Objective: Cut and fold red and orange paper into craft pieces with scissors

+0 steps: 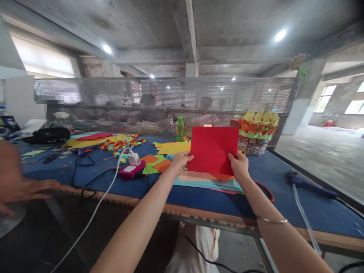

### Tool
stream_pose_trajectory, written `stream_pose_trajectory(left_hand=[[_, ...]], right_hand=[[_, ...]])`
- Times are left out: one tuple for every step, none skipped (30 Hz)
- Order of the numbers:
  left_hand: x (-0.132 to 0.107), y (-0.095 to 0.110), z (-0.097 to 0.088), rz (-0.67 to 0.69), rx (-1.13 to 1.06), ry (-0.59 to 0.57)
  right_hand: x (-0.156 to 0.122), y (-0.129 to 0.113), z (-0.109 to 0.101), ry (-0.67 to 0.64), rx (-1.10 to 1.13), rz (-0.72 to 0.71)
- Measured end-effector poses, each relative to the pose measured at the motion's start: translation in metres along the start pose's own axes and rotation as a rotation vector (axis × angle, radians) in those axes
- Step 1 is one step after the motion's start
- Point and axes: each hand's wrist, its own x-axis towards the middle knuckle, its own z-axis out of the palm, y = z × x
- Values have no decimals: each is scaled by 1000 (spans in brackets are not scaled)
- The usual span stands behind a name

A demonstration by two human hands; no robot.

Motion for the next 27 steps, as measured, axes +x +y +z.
stream_pose_trajectory(left_hand=[[0, 0, 0, -9, 9, -1], [0, 0, 0, -21, 22, -3], [0, 1, 0, -33, 37, -3], [0, 1, 0, -42, 46, -2], [-1, 2, 0, -48, 52, 1], [-1, 2, 0, -51, 56, 4], [-1, 2, 0, -53, 56, 7], [-1, 3, 0, -54, 54, 10], [-1, 3, 1, -54, 50, 11], [-2, 3, 1, -54, 46, 11], [-2, 4, 1, -53, 41, 11], [-2, 4, 1, -54, 37, 10], [-3, 5, 2, -54, 33, 11], [-3, 5, 2, -54, 30, 12], [-4, 6, 2, -54, 27, 14], [-4, 6, 3, -55, 24, 16], [-4, 7, 3, -56, 21, 18], [-4, 7, 3, -57, 19, 19], [-4, 7, 3, -59, 18, 21], [-4, 7, 3, -62, 18, 21], [-4, 7, 3, -64, 17, 22], [-4, 6, 3, -66, 18, 23], [-4, 6, 2, -67, 18, 23], [-3, 6, 2, -68, 18, 24], [-3, 6, 2, -68, 18, 25], [-3, 6, 2, -68, 19, 27], [-3, 6, 2, -68, 20, 29]], right_hand=[[0, 0, 0, 0, 0, 0], [-1, -1, 0, 0, 1, 0], [-1, -2, 0, -1, 3, 0], [-1, -2, 1, -2, 6, 2], [-2, -3, 1, -3, 10, 3], [-2, -4, 1, -5, 14, 6], [-3, -5, 1, -6, 17, 8], [-3, -5, 2, -7, 19, 11], [-3, -6, 2, -6, 19, 13], [-3, -6, 2, -5, 19, 15], [-3, -6, 2, -4, 18, 16], [-3, -6, 2, -3, 17, 16], [-3, -6, 2, -3, 15, 16], [-3, -6, 2, -3, 14, 14], [-3, -6, 2, -4, 14, 13], [-3, -6, 2, -4, 16, 13], [-3, -6, 2, -6, 19, 14], [-3, -6, 2, -9, 22, 15], [-4, -6, 2, -12, 27, 17], [-4, -6, 2, -15, 31, 18], [-4, -7, 2, -18, 35, 20], [-4, -7, 2, -20, 38, 20], [-5, -8, 2, -22, 42, 21], [-5, -8, 2, -23, 44, 22], [-5, -8, 3, -24, 47, 23], [-5, -9, 3, -25, 49, 24], [-5, -9, 3, -26, 52, 27]])
